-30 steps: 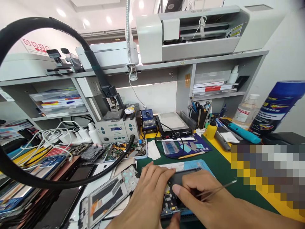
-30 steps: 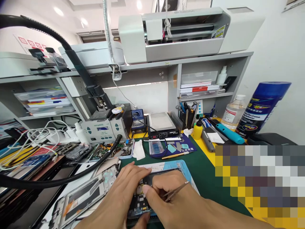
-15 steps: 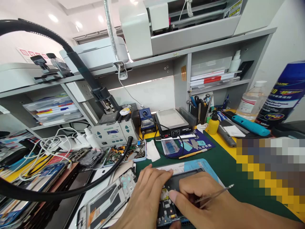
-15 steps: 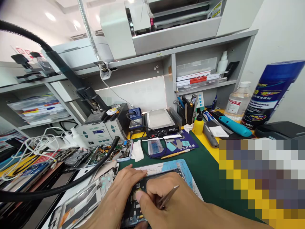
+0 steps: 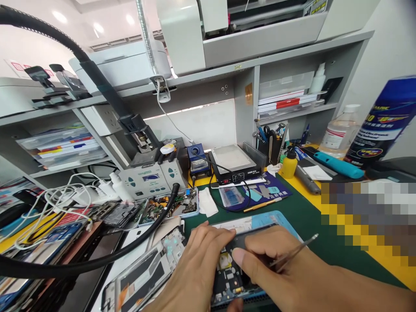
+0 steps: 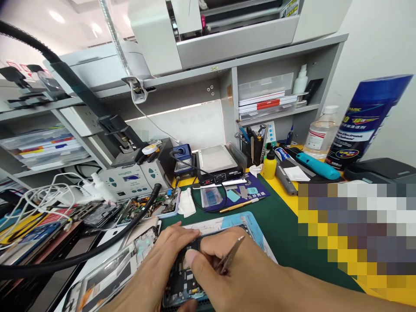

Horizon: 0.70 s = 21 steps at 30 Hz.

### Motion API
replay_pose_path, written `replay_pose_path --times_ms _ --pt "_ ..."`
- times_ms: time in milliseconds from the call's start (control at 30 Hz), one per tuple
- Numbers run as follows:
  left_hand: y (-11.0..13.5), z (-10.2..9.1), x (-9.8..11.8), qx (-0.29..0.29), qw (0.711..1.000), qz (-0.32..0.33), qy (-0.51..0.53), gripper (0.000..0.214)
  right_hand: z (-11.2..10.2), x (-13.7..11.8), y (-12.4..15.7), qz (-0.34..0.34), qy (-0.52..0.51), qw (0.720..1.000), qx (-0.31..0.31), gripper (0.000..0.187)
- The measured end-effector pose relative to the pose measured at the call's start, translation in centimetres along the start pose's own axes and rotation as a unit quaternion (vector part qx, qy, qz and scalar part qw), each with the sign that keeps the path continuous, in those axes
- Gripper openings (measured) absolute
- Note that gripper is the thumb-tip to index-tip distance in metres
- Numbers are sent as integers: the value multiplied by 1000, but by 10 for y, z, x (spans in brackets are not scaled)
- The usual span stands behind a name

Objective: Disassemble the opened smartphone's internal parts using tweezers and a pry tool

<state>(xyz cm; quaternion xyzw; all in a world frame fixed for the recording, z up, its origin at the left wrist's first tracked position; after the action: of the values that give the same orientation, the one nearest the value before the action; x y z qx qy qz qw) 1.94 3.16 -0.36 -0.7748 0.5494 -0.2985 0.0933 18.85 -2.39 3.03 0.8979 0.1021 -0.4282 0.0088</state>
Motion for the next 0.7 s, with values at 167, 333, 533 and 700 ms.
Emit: replay_pose_path --times_ms 167,333,533,700 --pt "1 3 -2 0 1000 -1 12 59 1 2 1 1 -6 1000 -10 41" --pt "-1 4 6 -3 1000 -4 26 90 3 5 2 -5 -18 1000 -7 43" --pt "-5 -9 21 -21 999 -23 -10 91 1 4 1 -13 -21 1000 9 46" --pt "-4 -14 22 -31 999 -5 -30 86 -8 -9 6 -38 64 995 65 48"
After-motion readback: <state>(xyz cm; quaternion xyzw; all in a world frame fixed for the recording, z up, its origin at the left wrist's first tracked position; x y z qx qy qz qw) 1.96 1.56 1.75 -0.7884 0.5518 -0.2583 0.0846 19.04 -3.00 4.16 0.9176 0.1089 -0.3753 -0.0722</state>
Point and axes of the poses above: each hand's wrist, its own y-axis away from the middle knuckle, its own z-axis out of the palm, x = y × z, the point moved 4 cm from there along -y, towards the middle knuckle, and after that the axes turned 4 degrees about z, right-handed, at the moved point
